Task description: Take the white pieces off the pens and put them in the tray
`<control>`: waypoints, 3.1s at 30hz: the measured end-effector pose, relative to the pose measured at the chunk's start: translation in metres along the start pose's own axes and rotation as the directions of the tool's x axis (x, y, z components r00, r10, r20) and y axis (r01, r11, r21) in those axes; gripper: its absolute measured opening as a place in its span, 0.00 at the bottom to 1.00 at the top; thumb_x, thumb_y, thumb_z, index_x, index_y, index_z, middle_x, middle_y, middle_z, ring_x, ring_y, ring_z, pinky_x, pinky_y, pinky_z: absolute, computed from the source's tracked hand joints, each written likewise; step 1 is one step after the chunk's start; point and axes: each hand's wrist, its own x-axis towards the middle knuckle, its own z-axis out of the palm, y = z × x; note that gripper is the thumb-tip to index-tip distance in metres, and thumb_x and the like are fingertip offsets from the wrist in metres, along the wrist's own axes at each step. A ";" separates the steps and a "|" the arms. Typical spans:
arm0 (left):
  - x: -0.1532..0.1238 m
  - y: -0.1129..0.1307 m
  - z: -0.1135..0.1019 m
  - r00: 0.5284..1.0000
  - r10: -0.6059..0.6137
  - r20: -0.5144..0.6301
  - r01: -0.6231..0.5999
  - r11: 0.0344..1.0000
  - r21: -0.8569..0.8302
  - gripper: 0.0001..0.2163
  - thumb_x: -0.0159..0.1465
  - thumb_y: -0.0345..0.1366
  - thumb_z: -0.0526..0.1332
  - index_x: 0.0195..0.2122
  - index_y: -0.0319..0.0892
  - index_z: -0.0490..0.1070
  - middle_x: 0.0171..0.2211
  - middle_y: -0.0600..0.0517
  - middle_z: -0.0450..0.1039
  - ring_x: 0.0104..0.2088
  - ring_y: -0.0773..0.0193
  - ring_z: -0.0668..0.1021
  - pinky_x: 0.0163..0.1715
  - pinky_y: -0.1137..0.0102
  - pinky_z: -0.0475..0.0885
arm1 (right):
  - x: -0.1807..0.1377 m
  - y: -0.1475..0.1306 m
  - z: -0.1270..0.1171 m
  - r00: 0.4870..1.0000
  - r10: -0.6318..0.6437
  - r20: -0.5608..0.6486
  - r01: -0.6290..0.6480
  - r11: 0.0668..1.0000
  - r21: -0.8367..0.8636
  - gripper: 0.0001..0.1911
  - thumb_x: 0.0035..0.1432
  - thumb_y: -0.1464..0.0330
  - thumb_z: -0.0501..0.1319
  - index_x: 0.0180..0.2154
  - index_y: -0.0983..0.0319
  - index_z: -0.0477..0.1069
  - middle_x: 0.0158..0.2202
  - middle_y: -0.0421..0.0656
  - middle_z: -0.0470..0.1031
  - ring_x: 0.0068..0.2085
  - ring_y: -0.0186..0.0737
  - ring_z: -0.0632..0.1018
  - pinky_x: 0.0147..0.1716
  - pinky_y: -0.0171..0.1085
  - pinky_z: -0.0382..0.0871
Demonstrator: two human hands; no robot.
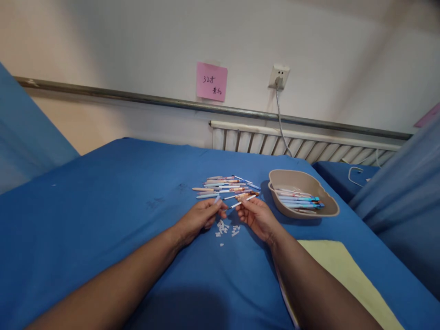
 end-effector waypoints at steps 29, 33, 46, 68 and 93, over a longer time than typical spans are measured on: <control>0.000 0.002 -0.003 0.988 0.067 0.142 -0.103 0.959 0.265 0.23 0.61 0.55 0.51 0.37 0.38 0.69 0.20 0.57 0.59 0.19 0.71 0.59 0.18 0.74 0.52 | 0.001 -0.005 0.000 0.961 -0.265 -0.081 0.252 0.957 -0.145 0.17 0.44 0.57 0.68 0.29 0.62 0.68 0.25 0.40 0.74 0.22 0.31 0.71 0.22 0.31 0.65; -0.001 0.003 -0.002 0.990 0.064 0.128 -0.096 0.961 0.261 0.22 0.61 0.54 0.51 0.37 0.37 0.69 0.20 0.57 0.59 0.19 0.71 0.58 0.18 0.75 0.52 | 0.001 -0.005 0.000 0.961 -0.266 -0.074 0.253 0.957 -0.143 0.16 0.45 0.57 0.67 0.29 0.62 0.68 0.25 0.40 0.74 0.22 0.30 0.71 0.22 0.31 0.64; -0.001 0.001 -0.001 0.989 0.053 0.137 -0.087 0.964 0.252 0.22 0.60 0.55 0.52 0.35 0.38 0.69 0.19 0.57 0.60 0.19 0.71 0.59 0.18 0.75 0.52 | 0.002 0.001 0.000 0.961 -0.277 -0.019 0.264 0.932 -0.247 0.17 0.46 0.56 0.66 0.32 0.63 0.70 0.26 0.41 0.75 0.22 0.31 0.72 0.22 0.31 0.64; -0.003 -0.006 0.006 0.962 -0.078 0.260 0.128 0.975 -0.180 0.18 0.60 0.49 0.58 0.36 0.36 0.69 0.24 0.48 0.75 0.16 0.71 0.69 0.16 0.76 0.61 | -0.002 0.007 0.007 0.898 -0.435 0.071 0.405 0.749 -0.525 0.16 0.56 0.59 0.57 0.42 0.59 0.74 0.36 0.44 0.77 0.33 0.38 0.76 0.33 0.37 0.70; 0.001 -0.004 -0.003 0.957 -0.063 0.283 0.137 0.959 -0.248 0.10 0.61 0.40 0.61 0.36 0.36 0.70 0.29 0.50 0.72 0.23 0.71 0.72 0.23 0.76 0.66 | -0.005 0.007 0.013 0.827 -0.553 0.103 0.454 0.549 -0.701 0.17 0.61 0.65 0.52 0.51 0.59 0.64 0.39 0.42 0.75 0.37 0.36 0.76 0.39 0.36 0.69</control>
